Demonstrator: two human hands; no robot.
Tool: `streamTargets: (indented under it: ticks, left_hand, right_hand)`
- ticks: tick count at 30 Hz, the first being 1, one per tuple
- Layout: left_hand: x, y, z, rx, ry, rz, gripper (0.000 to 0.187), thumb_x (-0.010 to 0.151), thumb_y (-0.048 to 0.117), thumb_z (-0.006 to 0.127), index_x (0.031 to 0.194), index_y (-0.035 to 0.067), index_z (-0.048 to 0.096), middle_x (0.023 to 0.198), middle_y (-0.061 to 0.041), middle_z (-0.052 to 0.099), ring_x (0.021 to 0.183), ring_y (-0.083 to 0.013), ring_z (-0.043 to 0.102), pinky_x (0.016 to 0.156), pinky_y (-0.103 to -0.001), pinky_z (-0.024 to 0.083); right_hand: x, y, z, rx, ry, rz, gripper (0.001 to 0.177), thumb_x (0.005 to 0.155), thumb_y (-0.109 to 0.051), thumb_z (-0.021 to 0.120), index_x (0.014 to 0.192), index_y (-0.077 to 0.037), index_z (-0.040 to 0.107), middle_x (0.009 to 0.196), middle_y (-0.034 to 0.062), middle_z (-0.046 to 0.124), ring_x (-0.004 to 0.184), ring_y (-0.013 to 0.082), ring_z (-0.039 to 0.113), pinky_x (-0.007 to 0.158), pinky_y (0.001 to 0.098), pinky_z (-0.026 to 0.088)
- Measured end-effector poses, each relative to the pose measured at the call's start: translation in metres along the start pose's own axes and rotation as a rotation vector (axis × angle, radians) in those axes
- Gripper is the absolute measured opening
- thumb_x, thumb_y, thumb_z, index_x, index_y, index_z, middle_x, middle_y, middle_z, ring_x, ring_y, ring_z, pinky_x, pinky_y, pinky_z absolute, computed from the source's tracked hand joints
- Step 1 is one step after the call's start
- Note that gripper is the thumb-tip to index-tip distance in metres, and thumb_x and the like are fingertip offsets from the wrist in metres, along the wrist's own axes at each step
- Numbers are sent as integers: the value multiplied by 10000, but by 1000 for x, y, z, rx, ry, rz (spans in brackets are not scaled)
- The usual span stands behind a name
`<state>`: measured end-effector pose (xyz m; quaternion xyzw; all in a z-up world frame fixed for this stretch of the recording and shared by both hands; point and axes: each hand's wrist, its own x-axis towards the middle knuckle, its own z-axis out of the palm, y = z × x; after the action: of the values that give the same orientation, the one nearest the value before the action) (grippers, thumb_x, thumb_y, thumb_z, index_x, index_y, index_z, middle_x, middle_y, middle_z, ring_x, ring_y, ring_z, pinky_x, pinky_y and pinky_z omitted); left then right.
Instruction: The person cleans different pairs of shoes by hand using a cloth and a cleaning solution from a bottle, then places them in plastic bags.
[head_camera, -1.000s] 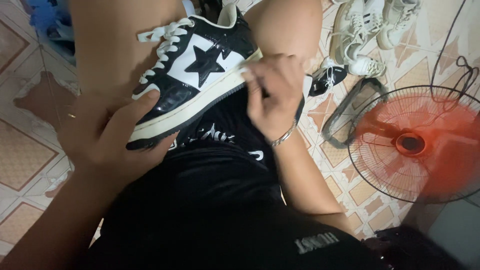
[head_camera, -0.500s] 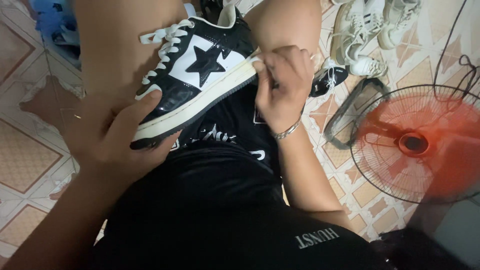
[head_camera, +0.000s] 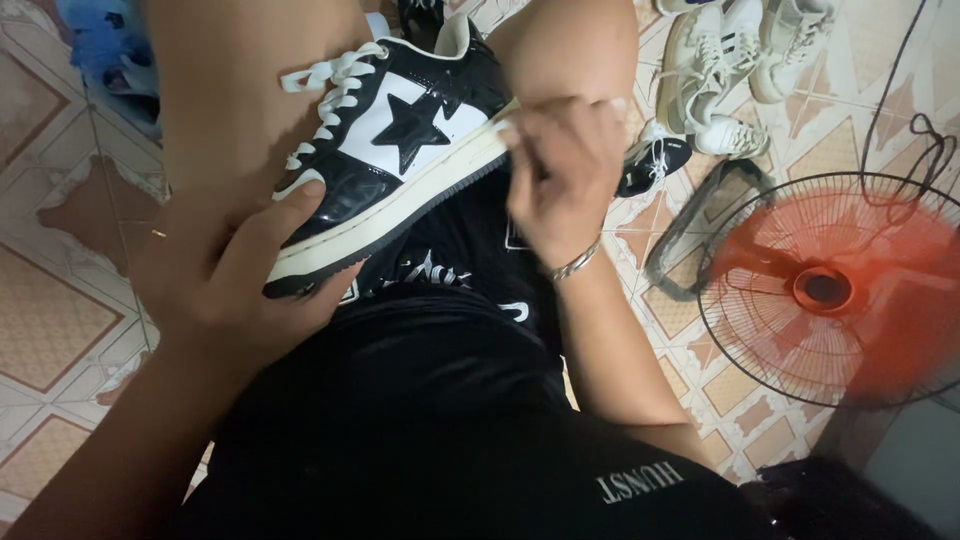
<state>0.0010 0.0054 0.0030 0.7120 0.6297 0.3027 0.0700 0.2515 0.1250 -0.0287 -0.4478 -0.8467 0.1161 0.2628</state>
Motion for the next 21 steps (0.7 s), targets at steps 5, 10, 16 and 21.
streamTargets:
  ticks: [5,10,16,21]
  left_hand:
    - [0,0,-3,-33,-8,-16,556,651,219,975,1116,34,732,954,-106,643,796,-220,629,645,-330,520]
    - [6,3,-3,-68,8,-11,562,616,210,964,1096,25,737,921,-124,639,782,-233,635,640,-339,535]
    - [0,0,3,-25,46,16,513,659,215,941,1096,49,730,991,-104,679,821,-212,638,662,-317,534]
    - [-18,-1,15,19,73,22,477,725,296,904,1125,69,777,864,-60,606,751,-209,614,618,-331,517]
  right_hand:
    - [-3,-7,0,91,-55,-24,103,941,-49,796,1012,-81,727,958,71,629,878,268,532,798,399,401]
    - [3,7,-1,58,-29,44,92,954,-41,800,997,-70,723,945,72,633,868,265,532,810,410,405]
    - [-6,-13,0,95,-39,-39,125,912,-11,782,1008,-73,730,955,73,636,896,282,570,852,428,423]
    - [-5,-11,2,71,37,76,144,909,-3,799,1006,-65,712,972,93,624,902,294,571,829,394,433]
